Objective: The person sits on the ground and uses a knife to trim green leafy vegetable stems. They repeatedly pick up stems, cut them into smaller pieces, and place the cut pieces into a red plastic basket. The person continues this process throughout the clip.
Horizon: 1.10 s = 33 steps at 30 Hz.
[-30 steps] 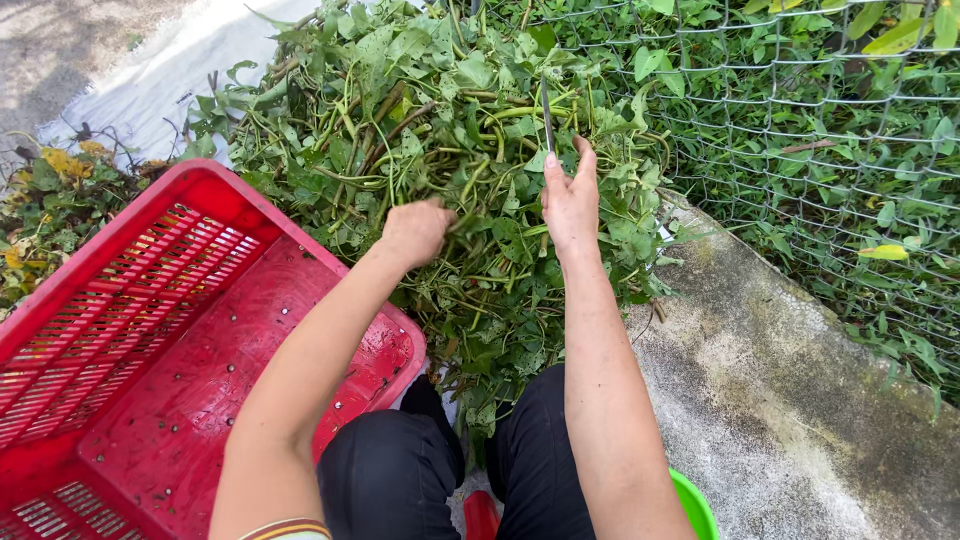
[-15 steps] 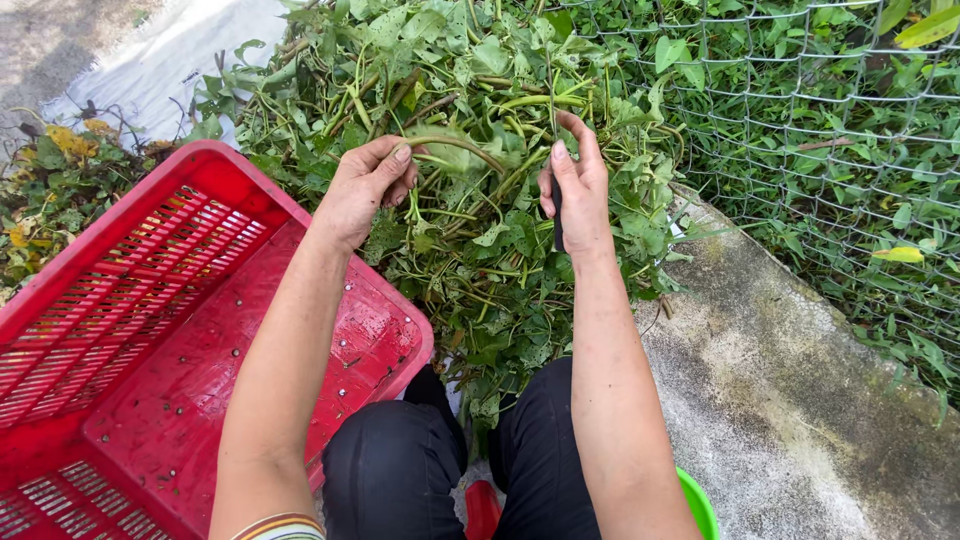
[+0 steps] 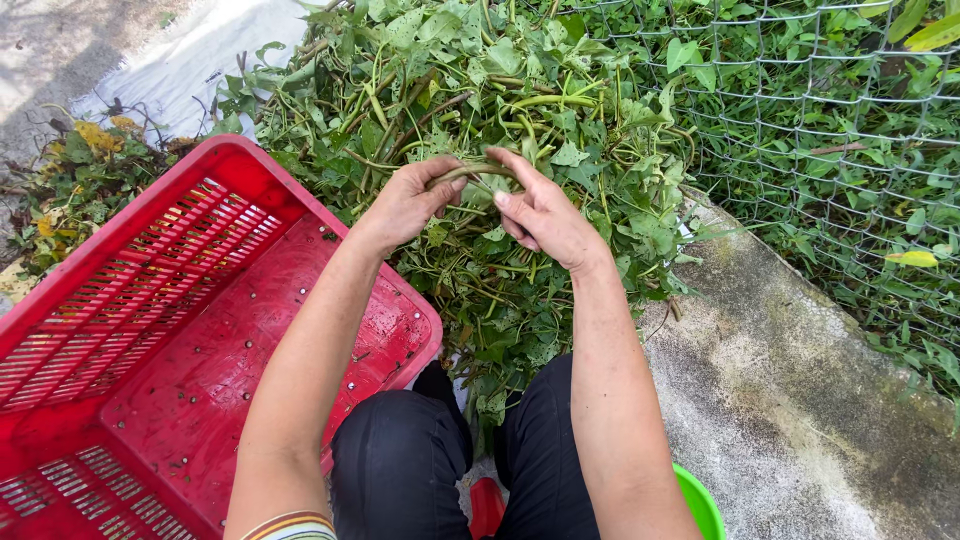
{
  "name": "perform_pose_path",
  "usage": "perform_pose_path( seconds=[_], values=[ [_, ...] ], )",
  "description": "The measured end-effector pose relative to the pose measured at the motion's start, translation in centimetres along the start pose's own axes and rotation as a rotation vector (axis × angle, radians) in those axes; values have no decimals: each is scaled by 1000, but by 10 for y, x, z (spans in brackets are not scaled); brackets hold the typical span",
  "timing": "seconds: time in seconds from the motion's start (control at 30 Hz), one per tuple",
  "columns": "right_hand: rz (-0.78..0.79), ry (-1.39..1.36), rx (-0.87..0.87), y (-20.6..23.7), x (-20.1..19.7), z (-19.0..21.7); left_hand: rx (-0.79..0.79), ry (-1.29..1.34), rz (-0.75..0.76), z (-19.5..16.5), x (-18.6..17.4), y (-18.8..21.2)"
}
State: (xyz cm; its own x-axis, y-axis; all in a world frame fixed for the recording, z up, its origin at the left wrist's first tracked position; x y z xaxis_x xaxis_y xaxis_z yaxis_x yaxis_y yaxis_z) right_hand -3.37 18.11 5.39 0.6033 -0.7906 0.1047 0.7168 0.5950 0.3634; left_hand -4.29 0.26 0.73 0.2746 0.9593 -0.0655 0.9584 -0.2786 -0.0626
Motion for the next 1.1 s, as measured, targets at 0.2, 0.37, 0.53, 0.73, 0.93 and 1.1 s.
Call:
perform_pose_path(
  seconds=[0.2, 0.37, 0.53, 0.73, 0.93, 1.1],
  values=[
    [-303, 431, -389, -9, -11, -2, 22, -323, -90, -26, 9, 2],
    [-656, 251, -88, -19, -60, -14, 43, -599, -81, -50, 43, 4],
    [-789, 197, 59, 3, -78, -10, 499, -645, -115, -84, 29, 6],
    [-833, 298, 43, 9, -62, 3, -493, -1070, 479, 29, 30, 15],
    [-785, 392, 37, 1, -48, 4, -223, -1867, 419, 90, 55, 8],
    [-810, 427, 52, 3, -56, 0, -251, -1306, 300, 90, 8, -19]
  ],
)
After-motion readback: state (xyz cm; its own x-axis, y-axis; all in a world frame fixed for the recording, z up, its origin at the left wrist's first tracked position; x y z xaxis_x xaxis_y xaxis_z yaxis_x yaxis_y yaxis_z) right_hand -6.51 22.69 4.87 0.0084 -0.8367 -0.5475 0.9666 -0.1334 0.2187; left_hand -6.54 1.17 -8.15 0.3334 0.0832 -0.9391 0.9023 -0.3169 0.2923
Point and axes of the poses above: each hand's wrist, its own y-axis away from the middle knuckle, its own x-axis out of the palm, z = x × y, the point moved 7 cm from there along -y, towards the middle knuckle, and after that the axes turned 11 degrees about x, right-handed, at the moved point
